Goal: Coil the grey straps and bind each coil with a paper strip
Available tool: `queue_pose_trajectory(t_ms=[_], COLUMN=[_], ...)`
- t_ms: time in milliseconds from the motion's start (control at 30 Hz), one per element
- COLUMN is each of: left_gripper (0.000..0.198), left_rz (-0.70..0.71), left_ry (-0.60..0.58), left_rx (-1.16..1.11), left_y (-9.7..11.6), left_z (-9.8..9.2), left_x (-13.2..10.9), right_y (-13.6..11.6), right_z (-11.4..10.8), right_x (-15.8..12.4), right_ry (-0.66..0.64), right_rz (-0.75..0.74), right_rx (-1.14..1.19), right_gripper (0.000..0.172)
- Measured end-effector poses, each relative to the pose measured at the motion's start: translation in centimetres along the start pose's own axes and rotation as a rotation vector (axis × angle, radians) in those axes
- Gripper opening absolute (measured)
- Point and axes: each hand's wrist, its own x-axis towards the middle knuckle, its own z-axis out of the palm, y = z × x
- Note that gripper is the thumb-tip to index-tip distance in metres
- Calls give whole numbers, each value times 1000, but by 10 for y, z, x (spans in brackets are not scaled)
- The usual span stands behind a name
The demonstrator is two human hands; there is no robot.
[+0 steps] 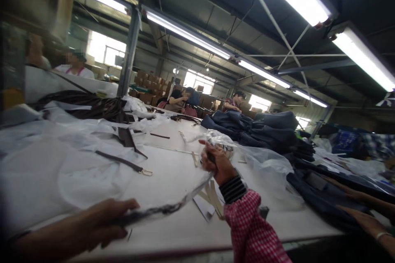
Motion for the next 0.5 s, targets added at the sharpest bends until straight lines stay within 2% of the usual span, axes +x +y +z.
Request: queue_pose_trajectory(t_ms=[67,100,167,267,367,500], left_gripper=[47,43,46,50,48,37], left_rz=[-29,-24,1,5,69,125], left_ry=[124,145,160,151,222,362], left_rx=[-94,-123,-153,-173,-29,259], left_y=[-18,-23,-26,-21,-17,-25], left_z=[-15,-23,-36,-49,-55,-62], left_x=[5,8,15,23,24,20], right_y=[-28,-41,-64,-82,-79,-53], right_z=[4,6,9,8,6,-3], right_x=[-22,-32,-48,-65,-83,-115], right_ry=[-48,-60,-59,-44,-66,-70], right_rz=[-115,-168,-244,-258,-202,-55], right_rx=[-73,-111,-165,-191,-239,-295], right_gripper=[42,43,41,31,32,45])
